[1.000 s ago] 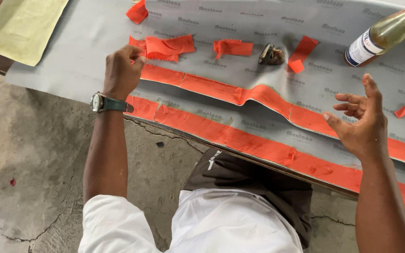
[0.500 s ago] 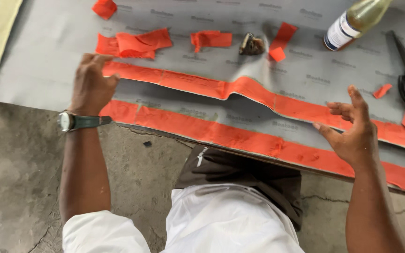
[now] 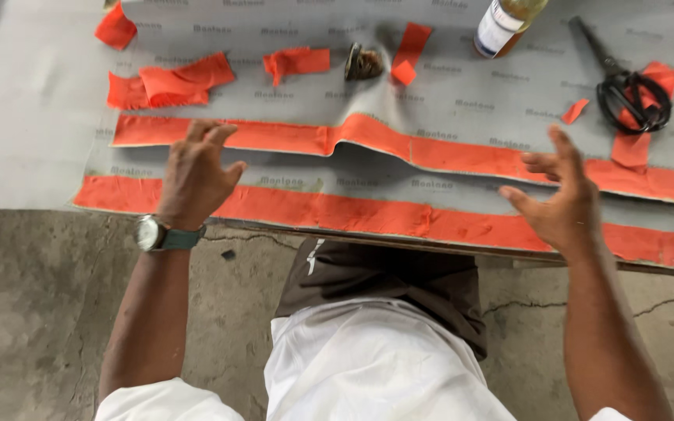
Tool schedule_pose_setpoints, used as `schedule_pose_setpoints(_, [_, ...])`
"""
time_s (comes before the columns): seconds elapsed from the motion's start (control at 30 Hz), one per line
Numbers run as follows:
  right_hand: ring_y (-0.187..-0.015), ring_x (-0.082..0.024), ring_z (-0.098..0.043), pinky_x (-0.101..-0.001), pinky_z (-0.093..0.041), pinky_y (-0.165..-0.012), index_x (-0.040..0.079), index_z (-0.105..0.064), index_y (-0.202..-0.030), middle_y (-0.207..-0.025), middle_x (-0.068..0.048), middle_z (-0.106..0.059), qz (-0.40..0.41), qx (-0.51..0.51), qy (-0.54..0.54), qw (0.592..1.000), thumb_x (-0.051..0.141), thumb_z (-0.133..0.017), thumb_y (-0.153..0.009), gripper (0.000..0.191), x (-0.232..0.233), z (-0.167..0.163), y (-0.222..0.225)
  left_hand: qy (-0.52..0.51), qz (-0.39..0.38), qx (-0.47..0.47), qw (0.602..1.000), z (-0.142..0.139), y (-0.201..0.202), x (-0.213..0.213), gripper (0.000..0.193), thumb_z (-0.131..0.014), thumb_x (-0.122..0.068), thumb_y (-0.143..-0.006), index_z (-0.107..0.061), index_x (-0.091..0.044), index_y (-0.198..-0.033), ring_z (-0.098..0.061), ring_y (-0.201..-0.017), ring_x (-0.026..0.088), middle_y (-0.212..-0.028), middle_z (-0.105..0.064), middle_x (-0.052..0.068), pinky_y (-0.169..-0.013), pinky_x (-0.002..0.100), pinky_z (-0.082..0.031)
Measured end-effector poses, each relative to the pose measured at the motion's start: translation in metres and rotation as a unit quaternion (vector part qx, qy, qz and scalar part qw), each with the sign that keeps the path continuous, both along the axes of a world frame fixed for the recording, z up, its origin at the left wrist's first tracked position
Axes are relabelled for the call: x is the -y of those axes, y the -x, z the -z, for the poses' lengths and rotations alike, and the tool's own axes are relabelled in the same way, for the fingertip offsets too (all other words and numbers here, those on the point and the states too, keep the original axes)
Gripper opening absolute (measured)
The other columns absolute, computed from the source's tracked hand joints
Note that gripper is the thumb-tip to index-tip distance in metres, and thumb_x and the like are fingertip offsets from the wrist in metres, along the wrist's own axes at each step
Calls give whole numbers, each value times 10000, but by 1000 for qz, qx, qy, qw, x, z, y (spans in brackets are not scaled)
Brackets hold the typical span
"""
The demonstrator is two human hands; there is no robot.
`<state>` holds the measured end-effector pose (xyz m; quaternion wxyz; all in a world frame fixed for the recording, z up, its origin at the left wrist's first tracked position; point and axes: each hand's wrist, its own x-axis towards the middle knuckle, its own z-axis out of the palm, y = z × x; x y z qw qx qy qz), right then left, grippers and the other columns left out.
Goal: The person peels strips of orange masking tape off the release liner of a large sheet of material on a workbench, tearing off small tape pieces and setting them aside. They pick up a jar of liquid, use scissors to cut or lift remaining tape, gather the removed tape scraps into a pile, and rub their hands at the end.
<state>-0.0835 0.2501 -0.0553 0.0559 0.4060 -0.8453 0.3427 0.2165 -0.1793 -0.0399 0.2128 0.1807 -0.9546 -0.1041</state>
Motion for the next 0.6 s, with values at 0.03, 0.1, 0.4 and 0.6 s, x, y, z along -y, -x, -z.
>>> schedule_pose_setpoints(0.03, [-1162, -258, -704, -415, -560, -1039, 117, -328, -1644, -1265, -114, -725, -10, -5, 2, 1000, 165, -911, -807, 1021, 13, -3, 0, 20, 4, 9, 1000, 0, 6, 0, 543, -849, -160, -753, -689, 6, -1244, -653, -1057, 373, -1239, -655, 204, -904, 469, -484])
schedule_pose_setpoints(0.1, [-1190, -279, -683, -436, -546, -1024, 128, -319, -1625, -1282, -126, -708, -27, 12, -18, 999, 164, -906, -778, 1031, 38, -9, -3, 19, 2, 32, 999, -1, 13, 1, 498, -820, -141, -754, -709, -26, -1226, -653, -1059, 350, -1226, -665, 166, -942, 459, -487])
schedule_pose_setpoints(0.4, [-1291, -334, -572, -475, -488, -1046, 161, -286, -1611, -1328, -100, -686, -103, 55, -113, 987, 113, -862, -761, 1028, 89, -22, -15, -29, 25, 63, 997, 6, 3, 13, 322, -819, -213, -832, -762, -62, -1111, -676, -993, 322, -1157, -694, 116, -939, 456, -492])
schedule_pose_setpoints(0.6, [-1260, -331, -629, -453, -525, -1006, 151, -322, -1607, -1298, -90, -691, -73, 106, -97, 987, 152, -844, -813, 949, 79, -20, -13, -102, 25, 4, 994, -2, -1, 18, 338, -832, -234, -914, -734, -19, -1156, -686, -915, 356, -1143, -694, 155, -816, 462, -536])
